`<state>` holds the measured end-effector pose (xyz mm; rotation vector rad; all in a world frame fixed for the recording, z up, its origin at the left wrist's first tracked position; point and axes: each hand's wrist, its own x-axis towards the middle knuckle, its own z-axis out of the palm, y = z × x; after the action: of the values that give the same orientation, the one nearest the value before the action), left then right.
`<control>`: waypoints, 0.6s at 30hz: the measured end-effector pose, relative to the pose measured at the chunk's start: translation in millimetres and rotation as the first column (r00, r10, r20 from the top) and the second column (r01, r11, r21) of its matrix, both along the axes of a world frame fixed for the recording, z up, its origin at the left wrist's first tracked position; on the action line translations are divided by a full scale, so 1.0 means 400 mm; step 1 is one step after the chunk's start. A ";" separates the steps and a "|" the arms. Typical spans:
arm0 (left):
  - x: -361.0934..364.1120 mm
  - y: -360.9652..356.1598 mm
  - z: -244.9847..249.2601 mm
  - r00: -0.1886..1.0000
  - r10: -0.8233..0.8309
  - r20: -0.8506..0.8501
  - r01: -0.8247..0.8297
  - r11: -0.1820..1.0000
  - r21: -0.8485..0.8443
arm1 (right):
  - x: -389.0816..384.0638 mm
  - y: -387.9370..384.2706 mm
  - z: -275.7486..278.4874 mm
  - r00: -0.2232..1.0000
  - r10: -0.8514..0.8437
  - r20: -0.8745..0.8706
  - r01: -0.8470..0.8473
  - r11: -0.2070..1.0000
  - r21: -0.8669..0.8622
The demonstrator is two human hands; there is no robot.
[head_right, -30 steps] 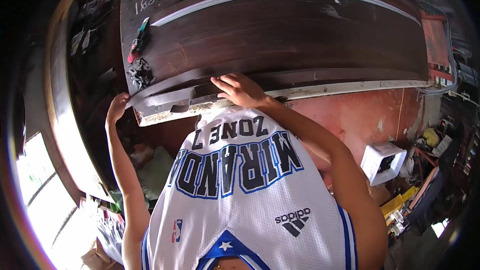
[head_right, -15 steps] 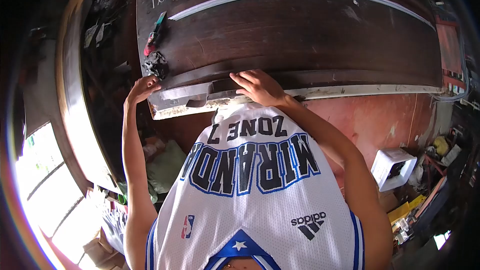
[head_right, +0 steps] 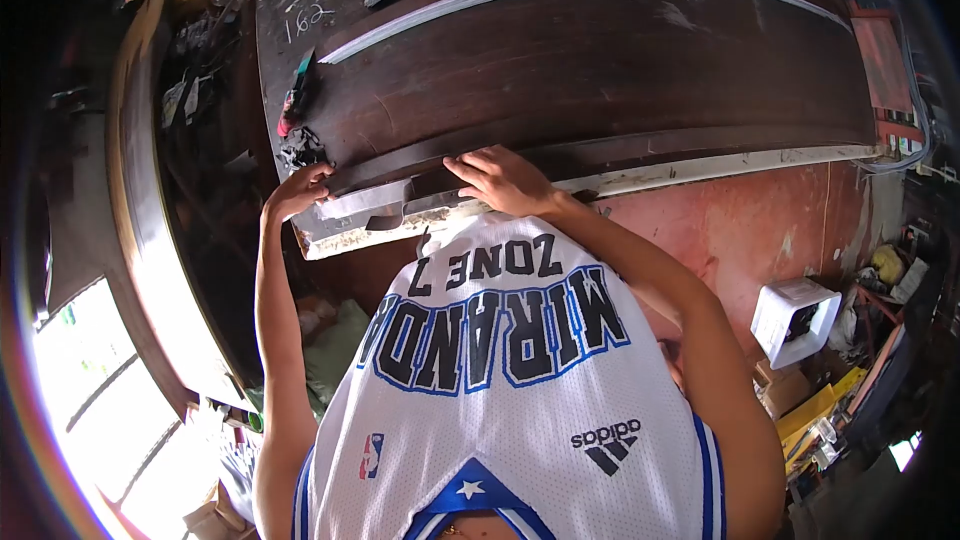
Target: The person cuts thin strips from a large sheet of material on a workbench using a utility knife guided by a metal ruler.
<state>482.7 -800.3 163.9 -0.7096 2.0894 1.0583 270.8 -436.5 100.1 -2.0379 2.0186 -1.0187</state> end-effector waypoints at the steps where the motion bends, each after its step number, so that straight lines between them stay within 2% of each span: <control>1: -0.006 0.008 -0.001 1.000 0.019 0.001 -0.019 1.000 0.005 | 0.001 -0.001 -0.005 1.000 0.001 0.004 -0.001 1.000 -0.009; 4: -0.018 0.033 -0.012 0.994 0.089 -0.063 -0.086 0.995 0.044 | 0.002 -0.001 -0.003 1.000 0.004 0.007 -0.004 1.000 -0.006; 6: -0.040 0.058 -0.025 0.992 0.060 -0.111 -0.051 0.995 0.087 | 0.002 -0.001 0.001 1.000 0.008 0.003 -0.008 1.000 0.007; 7: -0.066 0.068 -0.023 1.000 0.026 -0.013 -0.025 0.998 0.051 | 0.002 0.000 0.002 1.000 0.009 0.005 -0.009 0.999 0.035; 8: -0.084 0.091 -0.025 0.999 0.029 -0.015 -0.029 0.998 0.049 | 0.002 0.000 0.003 1.000 0.011 0.005 -0.011 0.998 0.062; 10: -0.110 0.122 -0.031 0.982 0.044 -0.185 -0.027 0.995 0.094 | 0.004 -0.003 -0.008 1.000 0.012 0.007 -0.012 0.999 0.051; 11: -0.120 0.116 -0.062 0.978 0.017 -0.207 0.006 0.994 0.110 | 0.005 -0.003 -0.013 1.000 0.010 0.010 -0.010 0.999 0.043; 15: -0.157 0.134 -0.056 0.978 -0.052 -0.203 0.068 0.995 0.069 | 0.011 -0.002 -0.011 0.999 -0.012 -0.033 0.013 1.000 0.021; 17: -0.143 0.133 -0.034 0.974 0.073 -0.213 -0.055 0.995 0.088 | 0.012 -0.002 -0.011 0.999 -0.005 0.046 0.004 1.000 0.020; 18: -0.143 0.130 -0.009 0.975 0.069 -0.213 -0.052 0.995 0.087 | 0.012 -0.002 -0.002 0.999 -0.009 0.046 0.008 1.000 0.019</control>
<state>425.6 -748.3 160.1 -0.6467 2.2041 1.2966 275.5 -437.5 99.2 -1.9793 2.0077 -1.0343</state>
